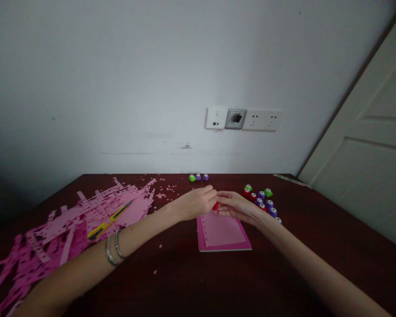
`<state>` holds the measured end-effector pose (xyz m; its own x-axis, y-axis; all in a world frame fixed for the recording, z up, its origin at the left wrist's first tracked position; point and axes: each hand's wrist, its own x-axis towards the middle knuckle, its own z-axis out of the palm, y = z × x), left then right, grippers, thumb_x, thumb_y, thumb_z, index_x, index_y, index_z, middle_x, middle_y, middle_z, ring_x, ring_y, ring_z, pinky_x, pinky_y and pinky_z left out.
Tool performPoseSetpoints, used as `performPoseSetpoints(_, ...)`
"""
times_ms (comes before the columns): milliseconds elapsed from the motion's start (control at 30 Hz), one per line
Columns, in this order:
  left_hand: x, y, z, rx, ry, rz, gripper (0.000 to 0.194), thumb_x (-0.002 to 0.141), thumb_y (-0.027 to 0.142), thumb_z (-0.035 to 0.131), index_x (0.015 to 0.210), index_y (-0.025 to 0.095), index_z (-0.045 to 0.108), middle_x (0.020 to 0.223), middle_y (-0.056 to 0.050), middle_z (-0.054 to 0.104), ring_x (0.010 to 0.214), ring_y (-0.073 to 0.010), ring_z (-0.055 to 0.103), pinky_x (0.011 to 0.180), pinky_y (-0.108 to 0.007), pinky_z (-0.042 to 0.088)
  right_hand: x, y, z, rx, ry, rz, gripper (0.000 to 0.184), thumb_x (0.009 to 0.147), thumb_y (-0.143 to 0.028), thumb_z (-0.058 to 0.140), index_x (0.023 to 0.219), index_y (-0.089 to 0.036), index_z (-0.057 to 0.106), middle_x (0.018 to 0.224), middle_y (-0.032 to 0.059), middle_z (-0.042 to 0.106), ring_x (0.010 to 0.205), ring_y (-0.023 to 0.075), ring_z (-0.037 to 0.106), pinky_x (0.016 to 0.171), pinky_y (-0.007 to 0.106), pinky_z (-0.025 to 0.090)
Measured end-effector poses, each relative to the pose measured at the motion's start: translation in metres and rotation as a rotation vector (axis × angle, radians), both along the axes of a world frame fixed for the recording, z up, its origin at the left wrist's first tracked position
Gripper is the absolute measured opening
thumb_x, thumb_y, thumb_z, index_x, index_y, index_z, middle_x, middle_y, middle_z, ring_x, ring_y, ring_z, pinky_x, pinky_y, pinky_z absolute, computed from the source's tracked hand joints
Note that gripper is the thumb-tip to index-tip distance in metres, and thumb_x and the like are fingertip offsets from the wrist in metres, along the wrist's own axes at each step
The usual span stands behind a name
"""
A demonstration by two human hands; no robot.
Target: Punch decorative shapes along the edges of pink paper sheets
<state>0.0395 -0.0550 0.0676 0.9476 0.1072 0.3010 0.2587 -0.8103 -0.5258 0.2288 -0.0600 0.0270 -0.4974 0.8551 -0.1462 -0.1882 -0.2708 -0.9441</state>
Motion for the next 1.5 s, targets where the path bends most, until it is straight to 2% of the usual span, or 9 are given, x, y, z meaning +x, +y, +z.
performPoseSetpoints(133,-0.001,0.001,-0.003,-0.139,-0.067,-0.043,0.022,0.086,0.007,0.038,0.077,0.01,0.057,0.078,-0.007,0.055,0.077,-0.0162,0.046,0.074,-0.03,0.039,0.001,-0.003,0.001,-0.007,0.01,0.012,0.031,0.077,-0.021,0.065,0.105,-0.012,0.056,0.078,0.0047,0.066,0.066,0.0097,0.064,0.07,0.022,0.053)
performPoseSetpoints(500,-0.009,-0.003,-0.012,-1.545,-0.926,0.056,0.013,0.073,0.023,0.062,0.075,0.01,0.063,0.07,-0.002,0.058,0.061,-0.008,0.049,0.06,-0.024,0.041,0.008,-0.009,0.013,-0.03,0.053,-0.018,0.034,0.078,-0.022,0.063,0.109,-0.012,0.055,0.087,0.0081,0.067,0.071,0.0093,0.064,0.068,0.02,0.053)
performPoseSetpoints(700,-0.014,-0.001,-0.017,-1.89,-1.135,0.06,0.016,0.065,0.02,0.069,0.074,0.007,0.066,0.063,-0.003,0.059,0.058,-0.0074,0.049,0.057,-0.024,0.038,0.008,-0.012,0.02,-0.058,0.048,-0.02,0.034,0.078,-0.022,0.063,0.109,-0.011,0.056,0.084,0.0085,0.068,0.07,0.0099,0.064,0.068,0.02,0.053)
performPoseSetpoints(867,-0.028,0.008,-0.024,-1.794,-1.047,0.191,0.016,0.064,0.022,0.066,0.074,0.01,0.067,0.069,-0.005,0.063,0.058,-0.0082,0.049,0.057,-0.023,0.039,0.011,-0.011,0.016,-0.013,-0.022,-0.055,0.04,0.075,-0.02,0.066,0.113,-0.013,0.052,0.09,0.0089,0.067,0.072,0.0109,0.065,0.072,0.023,0.053)
performPoseSetpoints(1000,-0.06,0.031,-0.037,-1.419,-0.765,0.506,0.015,0.066,0.025,0.061,0.071,0.013,0.069,0.067,-0.004,0.064,0.06,-0.0115,0.052,0.057,-0.024,0.039,0.022,0.007,0.005,0.14,-0.184,-0.22,0.047,0.068,-0.021,0.072,0.11,-0.017,0.051,0.086,0.005,0.067,0.071,0.0132,0.064,0.07,0.027,0.053)
performPoseSetpoints(1067,-0.08,0.042,-0.044,-1.21,-0.621,0.643,0.01,0.062,0.019,0.058,0.063,0.014,0.067,0.066,-0.003,0.065,0.064,-0.013,0.055,0.063,-0.024,0.04,0.028,0.027,-0.002,0.27,-0.382,-0.324,0.05,0.067,-0.024,0.072,0.11,-0.016,0.05,0.078,0.0042,0.066,0.07,0.0158,0.064,0.065,0.029,0.052)
performPoseSetpoints(1200,-0.11,0.05,-0.051,-1.043,-0.426,0.847,0.012,0.062,0.018,0.053,0.054,0.016,0.062,0.058,-0.001,0.062,0.058,-0.0126,0.054,0.058,-0.022,0.036,0.031,0.078,-0.015,0.614,-0.888,-0.503,0.051,0.062,-0.017,0.072,0.108,-0.012,0.051,0.083,0.0056,0.064,0.074,0.0171,0.061,0.071,0.031,0.048)
performPoseSetpoints(1367,-0.127,0.043,-0.048,-0.805,-0.357,0.938,0.025,0.069,0.024,0.047,0.045,0.017,0.05,0.047,0.0,0.05,0.05,-0.0129,0.047,0.051,-0.024,0.027,0.02,0.131,-0.025,0.82,-1.119,-0.36,0.053,0.069,-0.01,0.061,0.119,-0.011,0.044,0.09,0.0076,0.065,0.08,0.0159,0.06,0.076,0.026,0.044)
performPoseSetpoints(1500,-0.133,0.043,-0.048,-0.786,-0.419,0.919,0.009,0.068,0.021,0.05,0.064,0.017,0.057,0.064,-0.001,0.059,0.061,-0.0153,0.053,0.054,-0.024,0.031,0.017,0.154,-0.035,0.826,-1.238,-0.338,0.055,0.07,-0.008,0.059,0.122,-0.006,0.041,0.097,0.013,0.064,0.089,0.0182,0.059,0.08,0.027,0.042)
